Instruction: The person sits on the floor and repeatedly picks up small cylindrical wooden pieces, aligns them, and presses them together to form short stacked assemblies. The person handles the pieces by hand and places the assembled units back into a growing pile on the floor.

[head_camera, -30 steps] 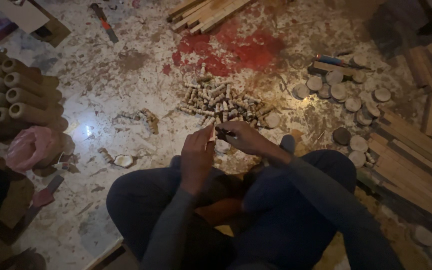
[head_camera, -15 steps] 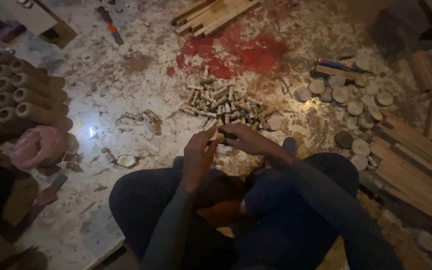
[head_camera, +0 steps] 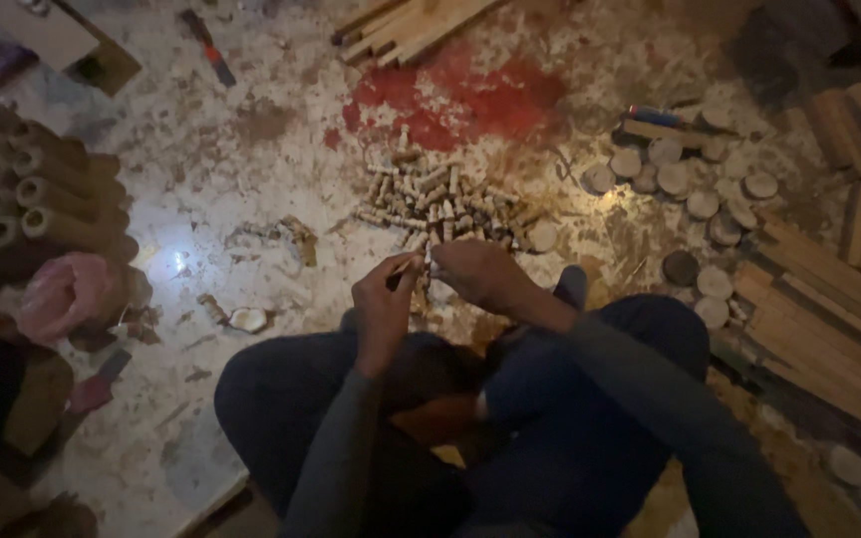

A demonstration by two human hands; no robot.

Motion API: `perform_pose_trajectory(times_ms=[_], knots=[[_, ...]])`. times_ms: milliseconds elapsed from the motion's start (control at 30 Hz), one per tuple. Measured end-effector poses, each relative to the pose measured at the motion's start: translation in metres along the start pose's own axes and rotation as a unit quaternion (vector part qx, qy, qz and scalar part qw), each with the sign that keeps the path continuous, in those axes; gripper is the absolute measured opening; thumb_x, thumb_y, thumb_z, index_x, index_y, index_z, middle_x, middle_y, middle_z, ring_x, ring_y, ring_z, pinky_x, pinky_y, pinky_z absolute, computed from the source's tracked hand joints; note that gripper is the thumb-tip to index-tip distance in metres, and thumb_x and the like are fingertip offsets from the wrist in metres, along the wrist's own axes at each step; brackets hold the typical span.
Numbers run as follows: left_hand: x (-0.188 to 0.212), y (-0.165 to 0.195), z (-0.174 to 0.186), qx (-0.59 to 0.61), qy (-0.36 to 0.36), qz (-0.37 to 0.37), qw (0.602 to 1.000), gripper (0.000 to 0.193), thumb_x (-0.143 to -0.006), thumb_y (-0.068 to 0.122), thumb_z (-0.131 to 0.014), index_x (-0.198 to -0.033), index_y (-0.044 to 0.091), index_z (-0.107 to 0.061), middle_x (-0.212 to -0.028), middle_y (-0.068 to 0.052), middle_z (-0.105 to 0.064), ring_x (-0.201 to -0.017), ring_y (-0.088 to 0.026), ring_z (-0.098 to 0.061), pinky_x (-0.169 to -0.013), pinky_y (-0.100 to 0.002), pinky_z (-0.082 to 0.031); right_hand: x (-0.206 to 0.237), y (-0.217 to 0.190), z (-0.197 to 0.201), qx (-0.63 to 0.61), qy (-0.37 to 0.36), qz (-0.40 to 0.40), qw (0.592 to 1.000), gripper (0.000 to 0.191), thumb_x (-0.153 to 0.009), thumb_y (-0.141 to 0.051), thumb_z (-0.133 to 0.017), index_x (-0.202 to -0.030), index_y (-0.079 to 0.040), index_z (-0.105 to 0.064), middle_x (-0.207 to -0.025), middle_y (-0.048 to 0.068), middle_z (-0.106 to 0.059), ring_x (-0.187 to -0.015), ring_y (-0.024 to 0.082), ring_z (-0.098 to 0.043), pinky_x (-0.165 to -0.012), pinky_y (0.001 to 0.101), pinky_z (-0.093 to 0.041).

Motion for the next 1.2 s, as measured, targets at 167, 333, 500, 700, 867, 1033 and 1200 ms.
perform_pose_trajectory(times_ms=[167, 333, 500, 700, 867, 1033, 1200], knots=[[0.001, 0.022, 0.001, -0.014, -0.015, -0.122, 0.992, 0.029, -0.097, 0.018, -0.072, -0.121, 0.002, -0.075, -0.104, -0.016, -0.078, -0.087, -0.023, -0.077, -0.074, -0.033, -0.061, -0.001, 0.028, -0.02, -0.162, -0.081, -0.086, 0.98, 0.041, -0.105, -0.038, -0.054, -0.13, -0.007, -0.058, -0.095, 0.014, -0.066, -0.087, 0.032, -0.066, -0.076, 0.0456, -0.052], [-0.002, 0.035, 0.0, -0.025, -0.032, -0.15, 0.988, 0.029, -0.095, 0.019, -0.076, -0.12, 0.003, -0.075, -0.106, -0.016, -0.077, -0.089, -0.021, -0.077, -0.074, -0.033, -0.062, 0.008, 0.036, -0.039, -0.412, -0.124, -0.062, 0.9, 0.056, -0.112, -0.051, -0.046, -0.123, 0.003, -0.051, -0.103, 0.005, -0.058, -0.092, 0.021, -0.054, -0.076, 0.0402, -0.048], [0.001, 0.028, 0.001, 0.012, -0.051, -0.086, 0.995, 0.025, -0.093, 0.016, -0.08, -0.114, 0.003, -0.078, -0.102, -0.013, -0.081, -0.083, -0.022, -0.076, -0.069, -0.035, -0.058, 0.027, 0.05, -0.075, -0.523, -0.242, -0.207, 0.79, 0.059, -0.113, -0.054, -0.052, -0.113, 0.004, -0.06, -0.084, 0.002, -0.05, -0.074, 0.013, -0.044, -0.063, 0.031, -0.039], [0.001, 0.033, 0.004, 0.015, -0.026, -0.123, 0.992, 0.025, -0.095, 0.015, -0.075, -0.117, 0.004, -0.077, -0.106, -0.015, -0.078, -0.091, -0.019, -0.077, -0.076, -0.03, -0.062, 0.014, 0.041, -0.052, -0.452, -0.168, -0.205, 0.852, 0.049, -0.098, -0.048, -0.052, -0.132, -0.014, -0.053, -0.099, -0.003, -0.064, -0.078, 0.013, -0.061, -0.067, 0.0325, -0.052], [0.002, 0.013, 0.009, 0.048, 0.031, -0.029, 0.998, 0.025, -0.097, 0.021, -0.075, -0.115, 0.002, -0.077, -0.099, -0.013, -0.08, -0.089, -0.016, -0.077, -0.077, -0.03, -0.061, -0.004, -0.011, 0.007, 0.002, 0.014, 0.029, 0.999, 0.034, -0.1, -0.033, -0.065, -0.119, -0.005, -0.058, -0.104, 0.014, -0.063, -0.096, 0.032, -0.065, -0.079, 0.0441, -0.053], [0.003, 0.003, 0.004, 0.114, 0.009, 0.035, 0.993, 0.028, -0.099, 0.026, -0.072, -0.116, 0.003, -0.077, -0.1, -0.009, -0.081, -0.089, -0.013, -0.076, -0.078, -0.03, -0.061, 0.002, -0.001, 0.0, 0.006, -0.023, -0.012, 1.0, 0.032, -0.103, -0.032, -0.063, -0.118, -0.004, -0.058, -0.1, 0.013, -0.063, -0.093, 0.035, -0.063, -0.08, 0.0476, -0.05], [0.007, 0.038, 0.015, 0.011, 0.041, -0.096, 0.994, 0.023, -0.098, 0.021, -0.077, -0.112, 0.004, -0.078, -0.1, -0.012, -0.079, -0.088, -0.019, -0.077, -0.077, -0.032, -0.061, 0.007, 0.025, -0.023, -0.199, -0.051, -0.042, 0.978, 0.057, -0.112, -0.044, -0.049, -0.137, 0.007, -0.052, -0.115, 0.021, -0.063, -0.099, 0.035, -0.065, -0.083, 0.0451, -0.05]])
Point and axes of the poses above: each hand's wrist, its own x-axis away from the middle knuckle, its own z-axis out of the back of the hand, y = z × x, the point moved 10 cm from there along -x, towards the middle knuckle
